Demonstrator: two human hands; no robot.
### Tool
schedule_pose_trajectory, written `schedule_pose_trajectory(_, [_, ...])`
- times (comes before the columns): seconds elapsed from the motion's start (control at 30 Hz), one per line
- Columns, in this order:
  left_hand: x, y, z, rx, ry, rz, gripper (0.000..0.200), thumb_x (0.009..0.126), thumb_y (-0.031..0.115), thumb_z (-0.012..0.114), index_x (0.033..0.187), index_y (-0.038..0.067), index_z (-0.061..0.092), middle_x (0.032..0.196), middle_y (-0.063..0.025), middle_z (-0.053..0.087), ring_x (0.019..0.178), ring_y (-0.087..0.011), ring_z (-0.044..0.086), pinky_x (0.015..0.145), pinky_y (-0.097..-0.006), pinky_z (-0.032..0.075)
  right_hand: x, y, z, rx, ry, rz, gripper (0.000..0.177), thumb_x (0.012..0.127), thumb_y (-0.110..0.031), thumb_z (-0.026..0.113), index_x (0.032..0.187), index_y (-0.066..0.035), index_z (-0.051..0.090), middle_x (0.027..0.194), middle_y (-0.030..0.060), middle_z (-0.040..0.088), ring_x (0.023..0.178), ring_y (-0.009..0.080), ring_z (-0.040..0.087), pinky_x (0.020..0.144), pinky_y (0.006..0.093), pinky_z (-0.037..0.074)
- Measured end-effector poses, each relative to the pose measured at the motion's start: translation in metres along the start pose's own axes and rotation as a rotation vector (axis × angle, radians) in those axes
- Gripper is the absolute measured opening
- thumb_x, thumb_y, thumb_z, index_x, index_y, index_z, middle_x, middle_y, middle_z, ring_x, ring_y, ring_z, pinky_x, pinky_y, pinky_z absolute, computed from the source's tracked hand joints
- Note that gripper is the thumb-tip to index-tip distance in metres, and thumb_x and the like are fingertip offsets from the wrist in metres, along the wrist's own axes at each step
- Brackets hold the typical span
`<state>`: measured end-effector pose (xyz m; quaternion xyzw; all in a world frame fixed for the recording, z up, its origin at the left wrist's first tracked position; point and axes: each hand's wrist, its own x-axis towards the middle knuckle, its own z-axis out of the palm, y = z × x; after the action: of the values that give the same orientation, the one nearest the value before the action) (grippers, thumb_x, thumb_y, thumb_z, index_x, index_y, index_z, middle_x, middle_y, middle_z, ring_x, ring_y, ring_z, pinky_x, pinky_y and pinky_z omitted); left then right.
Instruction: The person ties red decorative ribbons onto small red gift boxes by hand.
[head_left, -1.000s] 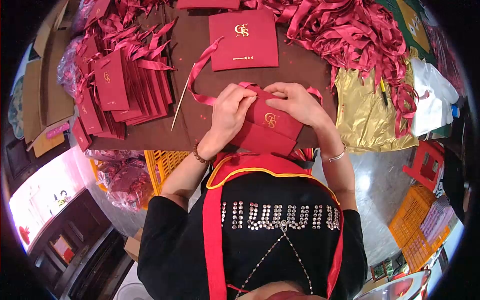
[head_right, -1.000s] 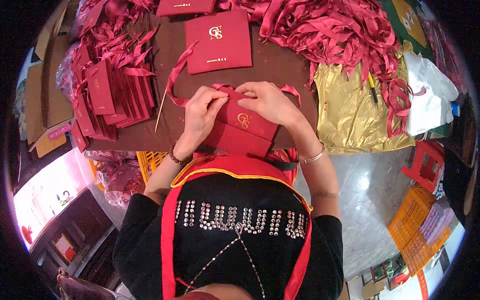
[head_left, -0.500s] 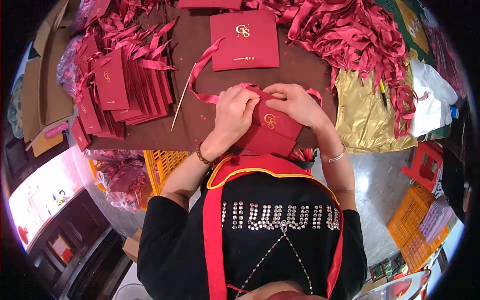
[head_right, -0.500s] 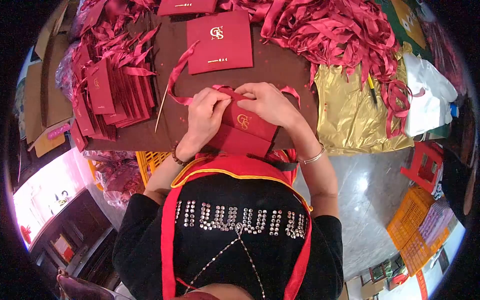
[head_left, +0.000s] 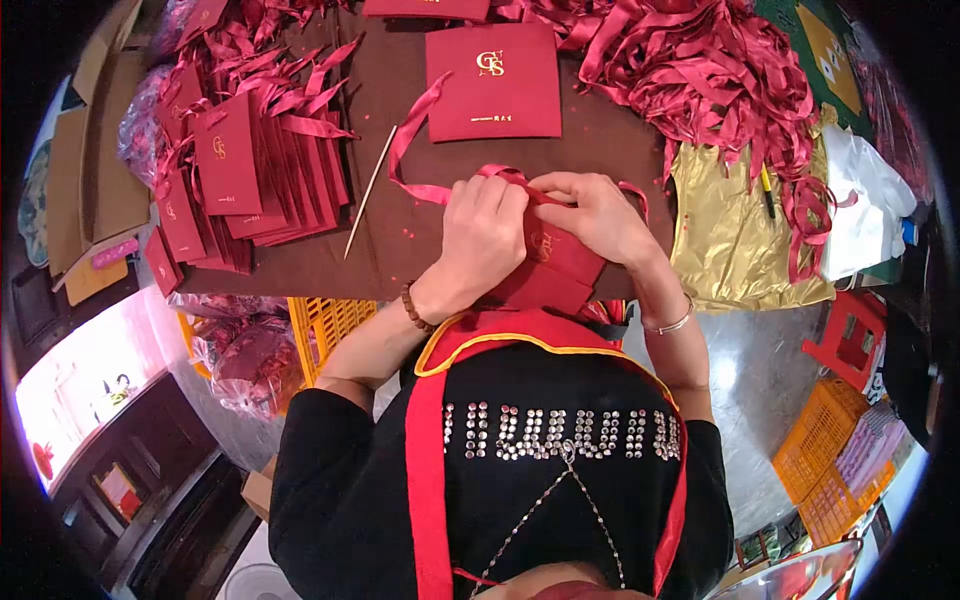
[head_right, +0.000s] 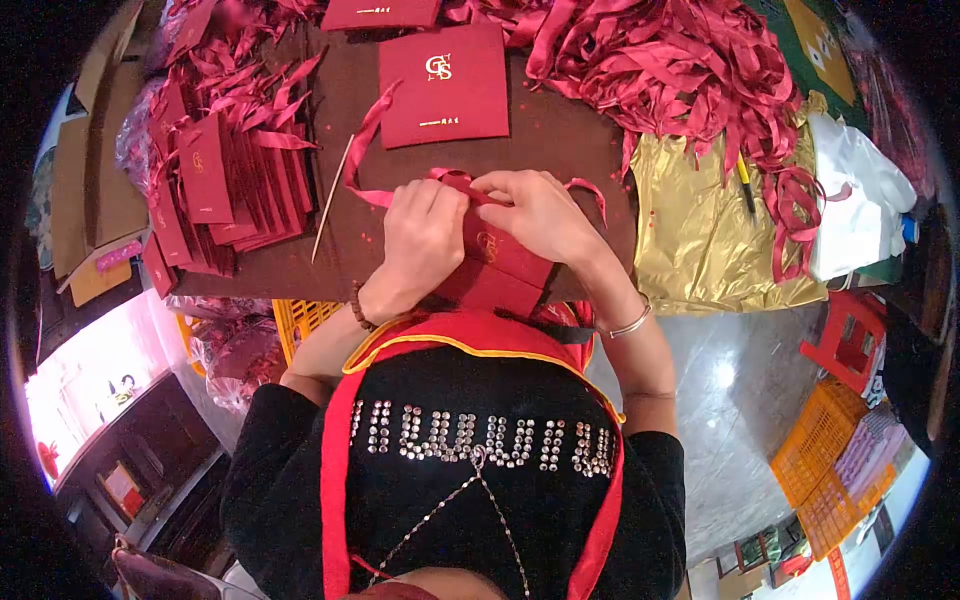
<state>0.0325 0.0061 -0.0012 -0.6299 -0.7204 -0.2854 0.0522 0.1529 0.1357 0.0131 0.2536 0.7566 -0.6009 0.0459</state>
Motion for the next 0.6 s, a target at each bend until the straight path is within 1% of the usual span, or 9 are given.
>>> schedule_pose_trajectory(0.07, [-0.002,0.001,0.001,0.022,-0.016,0.032,0.009,0.064,0.006,0.057,0.070,0.006,0.050,0.071,-0.0099,0.048,0.068,-0.0262,0.051,0.060,-0.0369,0.038,0.000,0.007,0.001,0.131,0.003,-0.020,0.033,0.082,-0.009,0.059,0.111,0.007,0.059,0.105,0.0125,0.065,0.099,0.0173,0.060,0.089,0.0288,0.045])
schedule_pose_trajectory(0.1, [-0.002,0.001,0.001,0.025,-0.015,0.031,0.009,0.064,0.006,0.057,0.070,0.006,0.050,0.071,-0.0099,0.048,0.068,-0.0262,0.051,0.060,-0.0369,0.038,-0.001,0.006,0.000,0.131,0.001,-0.023,0.033,0.082,-0.009,0.059,0.111,0.007,0.059,0.105,0.0125,0.065,0.099,0.0173,0.060,0.089,0.0288,0.045])
schedule_pose_trajectory(0.17, [-0.003,0.003,0.000,0.040,0.014,0.059,0.009,0.065,0.006,0.057,0.072,0.005,0.051,0.070,-0.0092,0.047,0.067,-0.0255,0.049,0.059,-0.0365,0.038,-0.004,0.003,-0.002,0.260,-0.019,0.023,0.032,0.082,-0.009,0.060,0.110,0.006,0.059,0.104,0.0103,0.065,0.099,0.0154,0.058,0.089,0.0278,0.045])
schedule_pose_trajectory(0.27, [-0.004,0.004,0.000,0.063,0.055,0.095,0.008,0.066,0.006,0.056,0.073,0.005,0.053,0.070,-0.0087,0.046,0.066,-0.0249,0.049,0.059,-0.0356,0.038,-0.004,0.008,-0.002,0.346,-0.049,0.039,0.033,0.081,-0.008,0.061,0.111,0.006,0.059,0.104,0.0086,0.064,0.098,0.0139,0.058,0.088,0.0268,0.045])
schedule_pose_trajectory(0.4, [-0.007,0.004,0.003,0.054,0.026,0.095,0.008,0.067,0.007,0.056,0.075,0.005,0.054,0.072,-0.0087,0.048,0.068,-0.0242,0.050,0.059,-0.0346,0.038,-0.003,0.010,-0.003,0.320,-0.093,0.026,0.035,0.081,-0.008,0.062,0.113,0.006,0.058,0.104,0.0081,0.064,0.098,0.0132,0.057,0.088,0.0265,0.045])
schedule_pose_trajectory(0.47, [-0.006,0.004,0.001,-0.016,0.051,0.077,0.009,0.074,0.003,0.063,0.077,0.005,0.055,0.074,-0.0079,0.053,0.066,-0.0249,0.053,0.060,-0.0363,0.039,-0.007,0.002,-0.007,0.311,-0.102,0.056,0.035,0.082,-0.008,0.061,0.113,0.006,0.058,0.105,0.0080,0.064,0.100,0.0130,0.057,0.089,0.0264,0.044])
schedule_pose_trajectory(0.5, [-0.005,0.004,-0.001,-0.015,0.051,0.077,0.009,0.074,0.003,0.063,0.077,0.005,0.055,0.074,-0.0079,0.053,0.066,-0.0249,0.053,0.060,-0.0363,0.039,-0.006,0.005,-0.006,0.311,-0.103,0.056,0.035,0.082,-0.008,0.061,0.113,0.006,0.058,0.105,0.0080,0.064,0.100,0.0130,0.057,0.089,0.0264,0.044])
schedule_pose_trajectory(0.57, [-0.001,0.003,-0.006,-0.019,0.012,0.082,0.009,0.075,0.005,0.065,0.082,0.006,0.058,0.077,-0.0059,0.056,0.070,-0.0233,0.056,0.066,-0.0354,0.040,-0.005,0.013,-0.002,0.274,-0.054,-0.027,0.033,0.083,-0.009,0.060,0.113,0.005,0.058,0.106,0.0085,0.063,0.101,0.0134,0.057,0.090,0.0265,0.044])
schedule_pose_trajectory(0.6, [0.000,0.002,-0.008,-0.055,0.000,0.063,0.010,0.075,0.007,0.066,0.083,0.008,0.060,0.077,-0.0043,0.057,0.072,-0.0219,0.057,0.072,-0.0351,0.039,-0.006,0.013,-0.002,0.274,-0.050,-0.028,0.033,0.083,-0.009,0.060,0.113,0.005,0.058,0.106,0.0085,0.063,0.101,0.0134,0.057,0.090,0.0265,0.044])
